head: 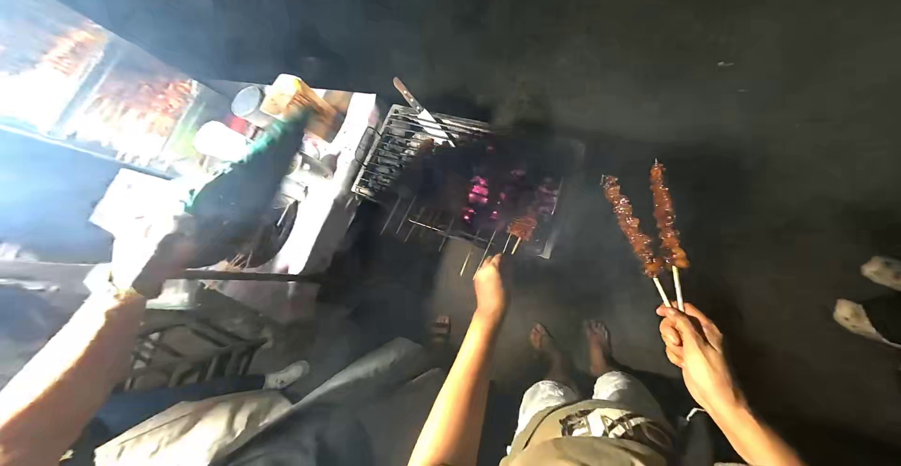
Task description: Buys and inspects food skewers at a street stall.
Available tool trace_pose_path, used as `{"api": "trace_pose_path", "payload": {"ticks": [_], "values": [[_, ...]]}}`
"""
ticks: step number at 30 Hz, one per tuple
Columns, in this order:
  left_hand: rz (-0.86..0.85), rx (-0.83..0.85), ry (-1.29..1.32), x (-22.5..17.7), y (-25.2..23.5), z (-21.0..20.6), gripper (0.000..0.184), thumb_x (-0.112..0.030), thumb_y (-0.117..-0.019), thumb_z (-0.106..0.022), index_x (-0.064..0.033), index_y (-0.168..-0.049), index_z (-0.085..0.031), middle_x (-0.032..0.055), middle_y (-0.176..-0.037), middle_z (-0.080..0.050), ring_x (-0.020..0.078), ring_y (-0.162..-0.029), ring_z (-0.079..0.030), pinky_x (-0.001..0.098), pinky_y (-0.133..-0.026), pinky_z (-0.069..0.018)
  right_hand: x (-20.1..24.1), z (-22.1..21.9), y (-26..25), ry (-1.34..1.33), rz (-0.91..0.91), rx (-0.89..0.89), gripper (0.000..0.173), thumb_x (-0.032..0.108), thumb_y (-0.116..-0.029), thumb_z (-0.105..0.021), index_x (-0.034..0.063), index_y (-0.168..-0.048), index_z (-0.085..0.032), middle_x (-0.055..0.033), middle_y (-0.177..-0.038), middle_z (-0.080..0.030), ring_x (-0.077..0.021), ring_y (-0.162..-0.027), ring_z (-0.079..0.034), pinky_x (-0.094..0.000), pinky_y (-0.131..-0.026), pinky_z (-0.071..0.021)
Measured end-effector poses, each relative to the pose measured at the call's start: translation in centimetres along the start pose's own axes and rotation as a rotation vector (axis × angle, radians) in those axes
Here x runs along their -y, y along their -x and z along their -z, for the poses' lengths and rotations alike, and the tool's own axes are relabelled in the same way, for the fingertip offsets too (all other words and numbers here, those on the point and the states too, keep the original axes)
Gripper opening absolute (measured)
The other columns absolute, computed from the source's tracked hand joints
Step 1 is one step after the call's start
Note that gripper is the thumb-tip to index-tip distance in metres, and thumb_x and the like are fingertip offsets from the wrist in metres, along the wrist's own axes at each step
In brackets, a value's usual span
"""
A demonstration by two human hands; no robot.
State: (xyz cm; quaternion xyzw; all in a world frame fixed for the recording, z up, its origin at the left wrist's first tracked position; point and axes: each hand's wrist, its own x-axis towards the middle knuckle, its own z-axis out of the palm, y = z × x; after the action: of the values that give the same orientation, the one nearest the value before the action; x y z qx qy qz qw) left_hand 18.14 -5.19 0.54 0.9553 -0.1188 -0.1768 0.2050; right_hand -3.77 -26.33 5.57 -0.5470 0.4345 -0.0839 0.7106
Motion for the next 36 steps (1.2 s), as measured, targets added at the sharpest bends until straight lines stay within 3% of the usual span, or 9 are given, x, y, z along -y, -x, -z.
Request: {"api": "trace_pose_path", "payload": {"ticks": [2, 5, 8, 14, 18, 21, 26, 31, 36], "values": [[0.032, 0.115, -0.057, -1.1, -0.2, -0.9, 0.033, -0.019, -0.1068, -0.050, 0.0006, -0.125, -0.069, 0.0226, -0.123, -0.069, 0.0368, -0.116, -0.067, 0.0511, -0.103, -0.0511, 0.5, 0.3, -0.1, -0.002, 0.003, 0.007, 0.022, 0.012, -0.1072, -0.036, 0.0072, -0.101, -0.057, 0.0118, -0.057, -0.042, 0.0037, -0.041, -0.033, -0.0107, -0.038, -0.0275], [0.038, 0.088, -0.047, -1.5, -0.6, -1.8, 0.031, -0.016, -0.1061, -0.050, 0.0015, -0.120, -0.071, 0.0224, -0.120, -0.071, 0.0371, -0.113, -0.069, 0.0514, -0.100, -0.0530, 0.5, 0.8, -0.4, 0.006, 0.027, 0.009, 0.022, 0.012, -0.1063, -0.036, 0.0075, -0.102, -0.057, 0.0120, -0.057, -0.041, 0.0035, -0.040, -0.033, -0.0112, -0.038, -0.0276], [0.030, 0.033, -0.007, -1.2, -0.5, -1.2, 0.033, -0.019, -0.1042, -0.055, -0.0013, -0.128, -0.069, 0.0215, -0.125, -0.070, 0.0364, -0.114, -0.069, 0.0508, -0.101, -0.0530, 0.5, 1.1, -0.5, 0.005, 0.036, 0.010, 0.022, 0.014, -0.1061, -0.036, 0.0077, -0.103, -0.057, 0.0123, -0.058, -0.042, 0.0038, -0.041, -0.033, -0.0105, -0.038, -0.0278], [0.123, -0.285, 0.060, 4.2, -3.0, 3.6, 0.039, -0.008, -0.1056, -0.049, 0.0025, -0.142, -0.057, 0.0301, -0.144, -0.055, 0.0457, -0.128, -0.059, 0.0552, -0.108, -0.0472, 0.4, 1.1, -0.6, 0.013, 0.019, 0.002, 0.022, 0.012, -0.1062, -0.034, 0.0073, -0.102, -0.055, 0.0129, -0.056, -0.040, 0.0047, -0.040, -0.031, -0.0100, -0.037, -0.0263], [0.257, -0.169, -0.064, 6.8, -6.5, 4.8, 0.042, -0.009, -0.1074, -0.047, -0.0019, -0.149, -0.052, 0.0277, -0.150, -0.051, 0.0446, -0.129, -0.058, 0.0549, -0.108, -0.0478, 0.0, 0.9, -0.2, 0.026, 0.005, -0.008, 0.023, 0.013, -0.1069, -0.035, 0.0068, -0.103, -0.056, 0.0127, -0.058, -0.042, 0.0049, -0.040, -0.032, -0.0100, -0.037, -0.0264], [0.305, -0.077, -0.145, 7.2, -7.2, 4.3, 0.040, -0.023, -0.1090, -0.047, -0.0007, -0.141, -0.057, 0.0280, -0.136, -0.062, 0.0445, -0.126, -0.060, 0.0592, -0.106, -0.0477, -0.4, 0.6, 0.3, 0.027, 0.000, -0.025, 0.022, 0.013, -0.1059, -0.036, 0.0069, -0.103, -0.058, 0.0125, -0.057, -0.042, 0.0044, -0.040, -0.032, -0.0104, -0.037, -0.0270], [0.132, -0.140, -0.040, 6.8, -6.5, 3.9, 0.033, -0.010, -0.1066, -0.047, -0.0001, -0.131, -0.068, 0.0268, -0.131, -0.065, 0.0426, -0.119, -0.065, 0.0554, -0.105, -0.0502, -0.6, 0.2, 0.4, 0.039, 0.012, -0.008, 0.022, 0.014, -0.1065, -0.036, 0.0071, -0.103, -0.057, 0.0125, -0.057, -0.041, 0.0042, -0.041, -0.033, -0.0106, -0.038, -0.0283], [0.162, -0.014, -0.167, 5.5, -5.1, 3.6, 0.034, -0.016, -0.1078, -0.047, 0.0001, -0.132, -0.065, 0.0263, -0.131, -0.065, 0.0423, -0.123, -0.063, 0.0566, -0.105, -0.0493, -0.3, -0.4, 0.5, 0.000, 0.018, -0.015, 0.022, 0.013, -0.1060, -0.036, 0.0075, -0.101, -0.057, 0.0124, -0.057, -0.042, 0.0043, -0.040, -0.033, -0.0104, -0.037, -0.0278], [0.104, -0.095, -0.113, 6.6, -6.2, 3.7, 0.032, -0.014, -0.1067, -0.049, 0.0003, -0.128, -0.069, 0.0256, -0.128, -0.067, 0.0408, -0.118, -0.066, 0.0545, -0.104, -0.0504, -0.5, -0.6, 0.7, 0.015, 0.013, -0.031, 0.022, 0.013, -0.1060, -0.036, 0.0071, -0.102, -0.057, 0.0129, -0.057, -0.042, 0.0043, -0.040, -0.033, -0.0107, -0.037, -0.0280]]}}
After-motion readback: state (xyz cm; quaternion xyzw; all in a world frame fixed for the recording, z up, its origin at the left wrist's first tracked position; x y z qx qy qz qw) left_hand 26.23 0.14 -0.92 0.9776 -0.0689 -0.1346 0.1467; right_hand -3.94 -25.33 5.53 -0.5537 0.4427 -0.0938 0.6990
